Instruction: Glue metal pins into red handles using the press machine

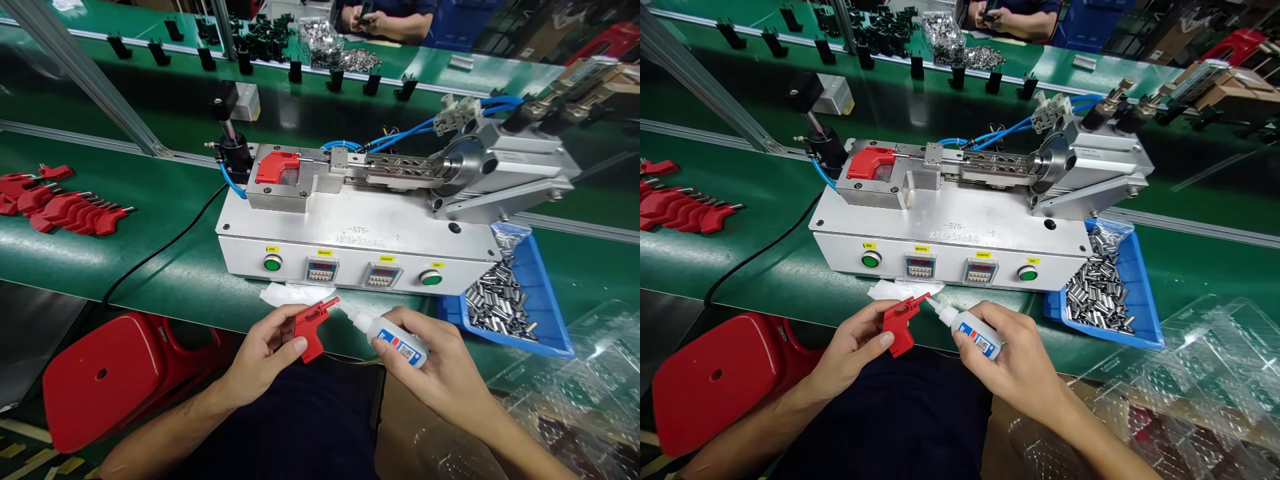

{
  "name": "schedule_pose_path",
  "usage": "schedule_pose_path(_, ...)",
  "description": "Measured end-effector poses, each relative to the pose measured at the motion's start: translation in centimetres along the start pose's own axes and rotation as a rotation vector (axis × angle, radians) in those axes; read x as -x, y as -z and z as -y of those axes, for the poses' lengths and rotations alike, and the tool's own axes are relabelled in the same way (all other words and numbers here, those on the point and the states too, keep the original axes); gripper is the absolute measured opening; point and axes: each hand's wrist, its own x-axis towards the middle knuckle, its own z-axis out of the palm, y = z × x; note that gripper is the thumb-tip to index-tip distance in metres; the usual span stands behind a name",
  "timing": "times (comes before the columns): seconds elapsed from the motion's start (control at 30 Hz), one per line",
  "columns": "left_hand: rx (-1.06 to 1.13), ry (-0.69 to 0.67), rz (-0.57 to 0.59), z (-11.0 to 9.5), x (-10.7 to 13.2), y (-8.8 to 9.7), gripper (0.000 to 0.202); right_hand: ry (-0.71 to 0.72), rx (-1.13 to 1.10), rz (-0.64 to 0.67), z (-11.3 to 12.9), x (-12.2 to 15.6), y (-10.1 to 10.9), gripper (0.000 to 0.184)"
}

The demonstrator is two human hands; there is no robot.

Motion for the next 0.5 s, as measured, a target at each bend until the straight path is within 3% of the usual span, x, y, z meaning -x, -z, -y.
schedule_pose_path(0.5, 0.002, 0.011, 0.008, 0.16, 0.03, -0.07, 0.036, 0.010, 0.009, -0.026, 0.07, -0.01, 0.09, 0.022)
